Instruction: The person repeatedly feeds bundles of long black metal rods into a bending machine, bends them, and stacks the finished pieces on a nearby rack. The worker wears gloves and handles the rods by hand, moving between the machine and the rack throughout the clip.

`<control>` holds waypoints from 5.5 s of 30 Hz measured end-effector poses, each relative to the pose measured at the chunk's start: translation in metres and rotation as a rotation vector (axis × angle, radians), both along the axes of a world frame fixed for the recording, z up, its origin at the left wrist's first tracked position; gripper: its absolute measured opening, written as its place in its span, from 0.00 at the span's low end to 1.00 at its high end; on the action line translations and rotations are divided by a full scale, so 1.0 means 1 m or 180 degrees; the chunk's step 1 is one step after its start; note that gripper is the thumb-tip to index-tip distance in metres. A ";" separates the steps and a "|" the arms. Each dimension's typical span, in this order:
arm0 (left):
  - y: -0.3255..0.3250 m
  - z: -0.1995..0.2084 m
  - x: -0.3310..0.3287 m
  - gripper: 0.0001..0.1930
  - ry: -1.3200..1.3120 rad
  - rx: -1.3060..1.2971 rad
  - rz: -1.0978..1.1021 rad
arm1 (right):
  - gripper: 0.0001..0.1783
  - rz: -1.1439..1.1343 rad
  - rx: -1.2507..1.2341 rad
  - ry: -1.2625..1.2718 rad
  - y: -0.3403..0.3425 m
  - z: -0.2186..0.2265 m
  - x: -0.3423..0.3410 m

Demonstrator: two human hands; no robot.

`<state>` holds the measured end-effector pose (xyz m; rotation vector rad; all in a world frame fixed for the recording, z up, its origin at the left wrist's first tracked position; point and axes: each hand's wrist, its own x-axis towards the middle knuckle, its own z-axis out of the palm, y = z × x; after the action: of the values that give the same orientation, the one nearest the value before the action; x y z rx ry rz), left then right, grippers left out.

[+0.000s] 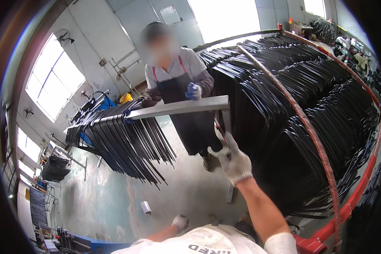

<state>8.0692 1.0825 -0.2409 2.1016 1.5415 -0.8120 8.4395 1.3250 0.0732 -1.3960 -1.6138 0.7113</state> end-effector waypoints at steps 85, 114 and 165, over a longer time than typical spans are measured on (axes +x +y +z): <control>0.287 0.311 0.033 0.33 -0.6104 -0.0465 0.3127 | 0.30 -0.0599 -0.0076 0.1223 0.195 -0.164 -0.040; 0.350 0.314 0.187 0.40 -0.5980 -0.0399 0.3213 | 0.27 -0.0476 -0.0821 0.0966 0.157 -0.228 -0.037; 0.003 0.182 0.201 0.07 -0.6109 -0.0460 0.5455 | 0.23 -0.2041 -0.0739 0.3643 -0.361 0.011 0.402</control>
<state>8.2699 1.0851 -0.0590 0.1217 1.0633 1.2548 8.8420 0.9639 0.0846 -1.1720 -0.1834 1.0281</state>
